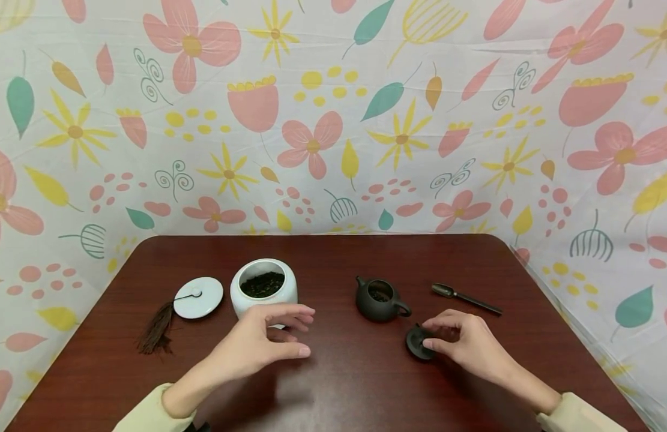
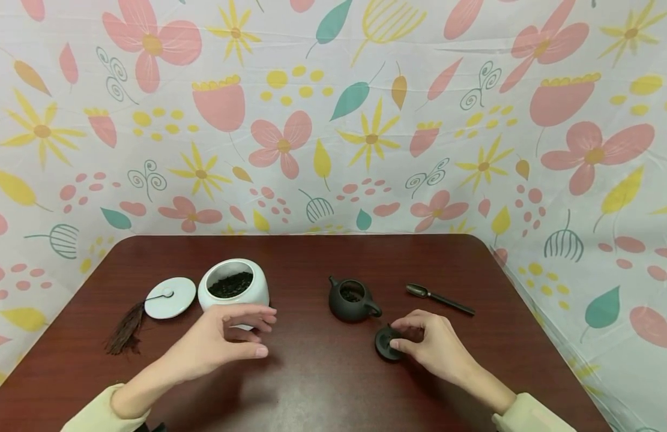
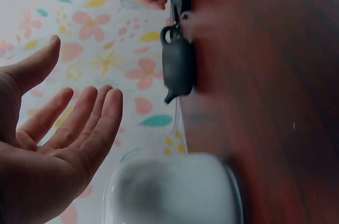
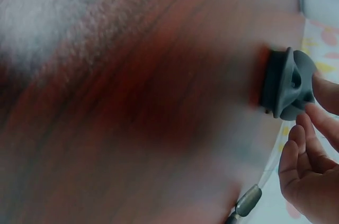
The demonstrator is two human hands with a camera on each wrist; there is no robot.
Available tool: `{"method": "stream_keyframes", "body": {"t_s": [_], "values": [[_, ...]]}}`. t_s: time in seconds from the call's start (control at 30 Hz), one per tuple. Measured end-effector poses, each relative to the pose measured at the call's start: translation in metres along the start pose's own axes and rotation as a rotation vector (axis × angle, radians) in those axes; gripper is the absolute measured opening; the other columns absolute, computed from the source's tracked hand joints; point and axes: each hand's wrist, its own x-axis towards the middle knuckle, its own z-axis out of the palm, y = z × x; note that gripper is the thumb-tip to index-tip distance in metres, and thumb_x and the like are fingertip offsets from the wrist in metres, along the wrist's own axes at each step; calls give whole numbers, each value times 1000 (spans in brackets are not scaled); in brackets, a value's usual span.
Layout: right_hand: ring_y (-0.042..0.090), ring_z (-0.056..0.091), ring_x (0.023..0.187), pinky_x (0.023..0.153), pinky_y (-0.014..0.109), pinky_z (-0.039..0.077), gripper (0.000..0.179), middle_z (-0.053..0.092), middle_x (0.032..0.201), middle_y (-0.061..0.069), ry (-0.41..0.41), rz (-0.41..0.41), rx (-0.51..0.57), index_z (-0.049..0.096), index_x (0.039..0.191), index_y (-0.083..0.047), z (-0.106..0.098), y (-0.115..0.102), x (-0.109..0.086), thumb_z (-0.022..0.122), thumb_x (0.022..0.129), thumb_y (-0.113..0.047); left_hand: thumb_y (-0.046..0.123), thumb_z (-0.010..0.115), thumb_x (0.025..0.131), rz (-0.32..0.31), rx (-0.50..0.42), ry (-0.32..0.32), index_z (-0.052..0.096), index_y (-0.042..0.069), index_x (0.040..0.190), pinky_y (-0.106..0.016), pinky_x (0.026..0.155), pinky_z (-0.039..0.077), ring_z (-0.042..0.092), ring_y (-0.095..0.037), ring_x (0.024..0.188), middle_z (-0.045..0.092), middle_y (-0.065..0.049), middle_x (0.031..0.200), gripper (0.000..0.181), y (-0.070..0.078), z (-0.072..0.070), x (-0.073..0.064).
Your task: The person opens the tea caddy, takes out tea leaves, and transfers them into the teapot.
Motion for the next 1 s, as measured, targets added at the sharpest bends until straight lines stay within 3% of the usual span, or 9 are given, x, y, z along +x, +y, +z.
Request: {"method": "stream_keyframes", "body": {"t_s": [0.13,0.3,0.5,0.7,1.0], "values": [[6,61,80,69,27,52,22,71,99,-11,3,-10,11,82,104,-19,5,2,-1,91,84,-18,14,90,86,-7,-7,27,72,14,135,-40,93,58,70,-23,113,73,2,122,52,-4,12,10],[6,60,78,67,26,52,22,71,98,-11,9,-22,22,82,103,-20,9,3,-2,91,83,-14,9,90,85,-9,-22,85,71,8,134,-45,94,57,70,-21,113,73,-4,125,53,-16,29,22],[7,60,78,66,27,52,24,70,96,-11,25,-56,19,82,102,-19,12,3,-1,91,82,-9,11,91,84,-15,30,138,73,10,133,-44,95,57,70,-33,113,74,-4,123,52,-27,46,36],[9,58,75,63,24,47,24,69,93,-10,32,-63,30,83,101,-19,14,3,1,92,81,-8,12,91,83,-39,79,137,72,9,134,-39,95,57,70,-34,117,73,-7,129,55,-37,59,50],[8,53,70,61,23,43,24,68,93,-10,38,-56,32,84,100,-20,15,4,1,92,81,-9,8,91,82,-42,135,127,70,2,136,-43,91,59,71,-35,116,72,-18,128,59,-48,72,79]]}}
